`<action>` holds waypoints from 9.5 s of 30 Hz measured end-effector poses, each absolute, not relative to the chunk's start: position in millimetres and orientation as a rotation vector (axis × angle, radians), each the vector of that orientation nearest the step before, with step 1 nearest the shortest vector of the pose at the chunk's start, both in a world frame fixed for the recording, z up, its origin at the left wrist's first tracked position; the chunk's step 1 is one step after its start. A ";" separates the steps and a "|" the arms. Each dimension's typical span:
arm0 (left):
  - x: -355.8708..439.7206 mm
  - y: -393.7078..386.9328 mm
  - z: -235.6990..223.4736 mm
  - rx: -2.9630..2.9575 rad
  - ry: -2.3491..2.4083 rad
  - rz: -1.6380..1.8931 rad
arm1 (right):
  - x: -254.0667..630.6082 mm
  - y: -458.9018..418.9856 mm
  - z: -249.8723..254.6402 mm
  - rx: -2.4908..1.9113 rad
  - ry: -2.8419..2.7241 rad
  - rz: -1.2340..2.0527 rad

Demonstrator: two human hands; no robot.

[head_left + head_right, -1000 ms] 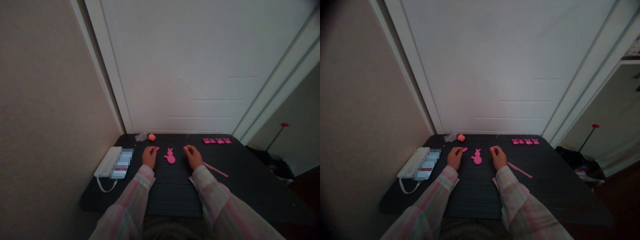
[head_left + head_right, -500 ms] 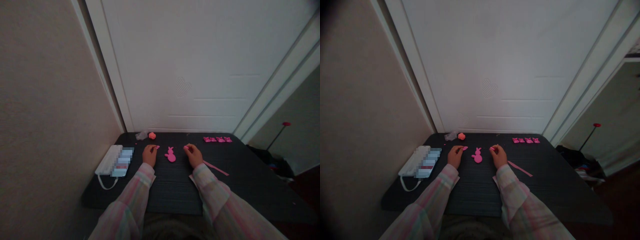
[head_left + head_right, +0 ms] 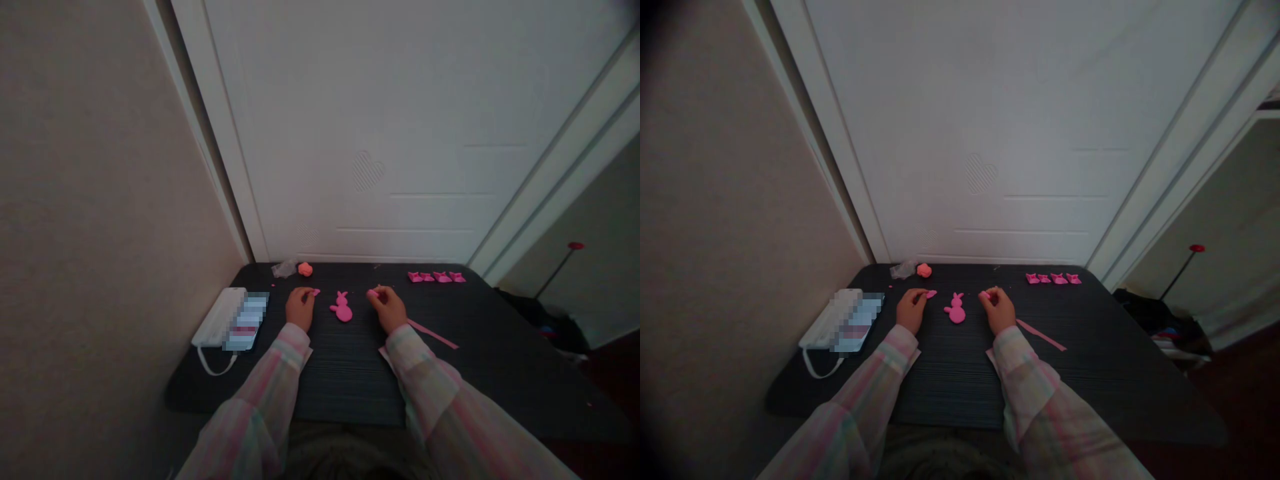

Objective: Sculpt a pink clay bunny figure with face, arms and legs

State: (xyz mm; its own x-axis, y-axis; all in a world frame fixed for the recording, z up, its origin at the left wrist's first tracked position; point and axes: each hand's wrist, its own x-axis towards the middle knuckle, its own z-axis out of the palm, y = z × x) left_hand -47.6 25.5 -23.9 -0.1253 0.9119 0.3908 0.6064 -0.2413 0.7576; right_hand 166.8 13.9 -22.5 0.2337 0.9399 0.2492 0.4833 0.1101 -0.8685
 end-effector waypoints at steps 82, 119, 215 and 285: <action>-16.3 -0.7 -17.1 2.509 1.113 1.342 | 141.1 -5.2 -17.8 -1.255 -1.916 0.584; -14.0 -5.7 -14.8 2.413 1.200 1.383 | 139.2 -5.7 -21.9 -1.230 -1.871 0.663; -21.4 -0.4 -14.6 2.315 1.381 1.407 | 153.0 0.5 -18.4 -1.321 -1.460 0.895; -15.3 -30.5 2.8 1.739 0.724 1.236 | 145.3 -43.5 13.2 -0.898 -1.009 1.633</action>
State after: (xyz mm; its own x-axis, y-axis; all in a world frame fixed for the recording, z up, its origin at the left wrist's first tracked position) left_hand -15.3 -30.5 2.8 0.3406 0.8304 0.4410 -0.0217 -0.4620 0.8866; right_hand 145.3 -43.5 13.2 -0.2482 0.9644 -0.0907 -0.3502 -0.1767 -0.9199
